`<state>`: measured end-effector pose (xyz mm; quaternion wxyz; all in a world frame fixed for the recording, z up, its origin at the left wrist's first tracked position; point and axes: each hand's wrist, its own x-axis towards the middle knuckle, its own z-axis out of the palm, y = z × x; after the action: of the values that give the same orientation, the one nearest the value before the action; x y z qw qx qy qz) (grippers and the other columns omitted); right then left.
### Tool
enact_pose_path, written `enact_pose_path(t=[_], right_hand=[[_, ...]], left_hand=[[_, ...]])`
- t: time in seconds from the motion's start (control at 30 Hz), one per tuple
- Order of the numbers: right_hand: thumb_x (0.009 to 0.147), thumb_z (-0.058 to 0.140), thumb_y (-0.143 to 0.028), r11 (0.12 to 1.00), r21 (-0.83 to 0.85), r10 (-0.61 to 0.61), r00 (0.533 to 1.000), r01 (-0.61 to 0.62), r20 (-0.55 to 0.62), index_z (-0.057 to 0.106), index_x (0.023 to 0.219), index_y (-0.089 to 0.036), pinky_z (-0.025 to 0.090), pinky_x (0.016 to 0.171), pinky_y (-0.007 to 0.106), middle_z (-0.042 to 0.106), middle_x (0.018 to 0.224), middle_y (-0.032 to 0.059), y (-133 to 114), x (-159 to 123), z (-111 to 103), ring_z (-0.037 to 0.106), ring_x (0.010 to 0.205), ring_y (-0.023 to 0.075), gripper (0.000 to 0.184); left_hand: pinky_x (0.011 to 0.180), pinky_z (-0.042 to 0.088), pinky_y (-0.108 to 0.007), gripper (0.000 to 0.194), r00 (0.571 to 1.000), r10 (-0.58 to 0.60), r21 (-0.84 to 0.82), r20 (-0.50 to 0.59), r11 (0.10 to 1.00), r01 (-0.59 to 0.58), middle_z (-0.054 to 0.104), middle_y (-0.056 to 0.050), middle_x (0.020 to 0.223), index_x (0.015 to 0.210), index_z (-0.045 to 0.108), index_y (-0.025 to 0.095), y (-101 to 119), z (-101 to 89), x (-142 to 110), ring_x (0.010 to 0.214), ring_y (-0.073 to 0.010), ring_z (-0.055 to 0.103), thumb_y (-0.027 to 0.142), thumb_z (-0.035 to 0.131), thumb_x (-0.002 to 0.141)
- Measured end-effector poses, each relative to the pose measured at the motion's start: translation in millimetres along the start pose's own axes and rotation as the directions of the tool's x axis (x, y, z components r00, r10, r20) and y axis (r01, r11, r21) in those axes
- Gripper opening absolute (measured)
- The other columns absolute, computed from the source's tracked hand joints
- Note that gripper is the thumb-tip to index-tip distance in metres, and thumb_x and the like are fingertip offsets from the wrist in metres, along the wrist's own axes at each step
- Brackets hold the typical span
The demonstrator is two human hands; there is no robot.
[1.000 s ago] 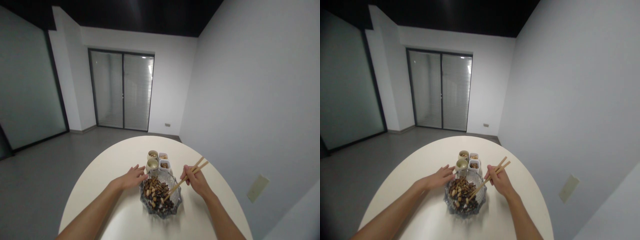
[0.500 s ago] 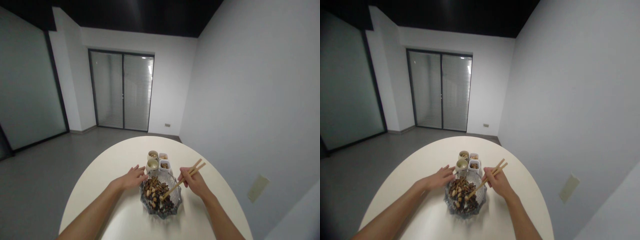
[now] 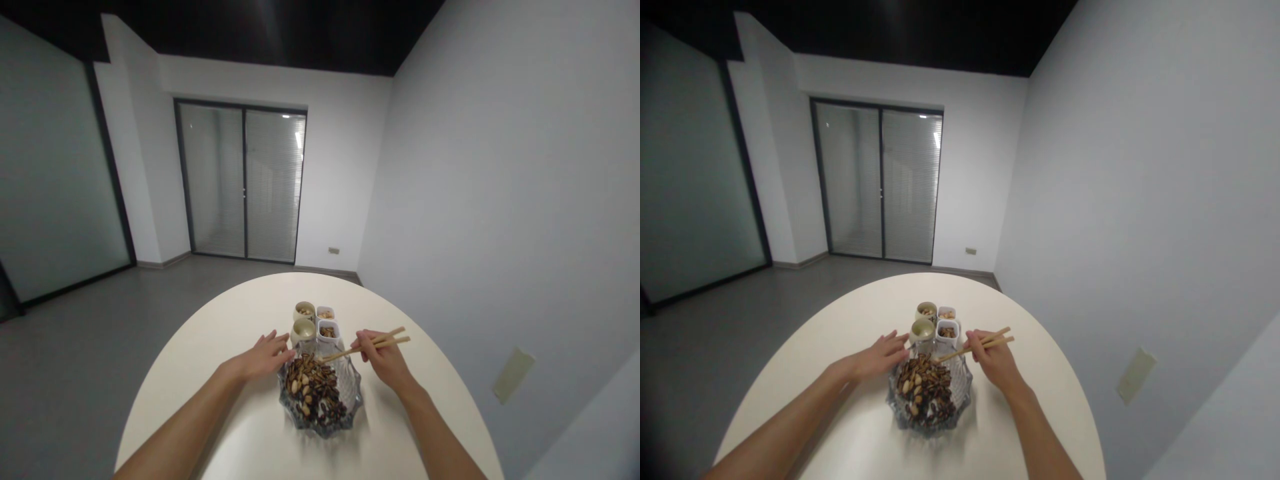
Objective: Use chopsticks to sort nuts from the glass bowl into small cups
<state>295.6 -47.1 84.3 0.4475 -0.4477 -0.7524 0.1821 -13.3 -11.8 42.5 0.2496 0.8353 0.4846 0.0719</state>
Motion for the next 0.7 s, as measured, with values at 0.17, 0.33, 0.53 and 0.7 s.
enact_pose_path(t=[0.17, 0.33, 0.53, 0.7], right_hand=[[0.095, 0.041, -0.048, 1.000, -0.010, -0.015, 1.000, 0.015, -0.005, 0.070, 0.071, -0.017, 0.039, 0.050, 0.023, 0.054, 0.052, 0.0000, 1.5, 0.6, -1.2, 0.052, 0.052, 0.0136, 0.049], [0.095, 0.042, -0.049, 1.000, -0.027, -0.007, 1.000, 0.007, 0.009, 0.070, 0.071, -0.017, 0.039, 0.050, 0.023, 0.055, 0.054, 0.0004, 2.2, 1.0, -2.0, 0.052, 0.053, 0.0139, 0.049], [0.095, 0.041, -0.049, 0.999, -0.035, -0.006, 1.000, 0.007, 0.017, 0.070, 0.072, -0.018, 0.038, 0.049, 0.023, 0.055, 0.053, 0.0000, 2.3, 0.5, -2.5, 0.051, 0.051, 0.0136, 0.049], [0.095, 0.041, -0.048, 1.000, -0.008, -0.020, 1.000, 0.020, -0.002, 0.070, 0.071, -0.018, 0.038, 0.049, 0.024, 0.054, 0.053, 0.0000, 0.5, 0.1, -2.5, 0.051, 0.051, 0.0137, 0.048]], left_hand=[[0.111, 0.004, -0.056, 0.062, 1.000, -0.007, 0.006, 0.001, 1.000, 0.007, 0.021, -0.004, 0.154, 0.121, 0.058, 0.026, 0.4, 0.9, 0.6, 0.141, -0.0347, 0.004, 0.068, 0.020, 0.095], [0.111, 0.004, -0.057, 0.064, 1.000, -0.009, -0.003, -0.001, 1.000, 0.009, 0.020, -0.006, 0.154, 0.121, 0.058, 0.024, 3.4, 0.0, -0.8, 0.141, -0.0343, 0.004, 0.069, 0.019, 0.095], [0.111, 0.004, -0.057, 0.064, 1.000, -0.003, 0.013, 0.003, 1.000, 0.003, 0.020, -0.006, 0.155, 0.122, 0.057, 0.024, 1.9, 0.0, 0.4, 0.141, -0.0351, 0.004, 0.068, 0.019, 0.095], [0.111, 0.005, -0.057, 0.062, 1.000, 0.000, 0.006, -0.005, 1.000, 0.000, 0.021, -0.003, 0.154, 0.122, 0.057, 0.026, 1.6, 0.2, 0.1, 0.141, -0.0346, 0.005, 0.068, 0.020, 0.095]])
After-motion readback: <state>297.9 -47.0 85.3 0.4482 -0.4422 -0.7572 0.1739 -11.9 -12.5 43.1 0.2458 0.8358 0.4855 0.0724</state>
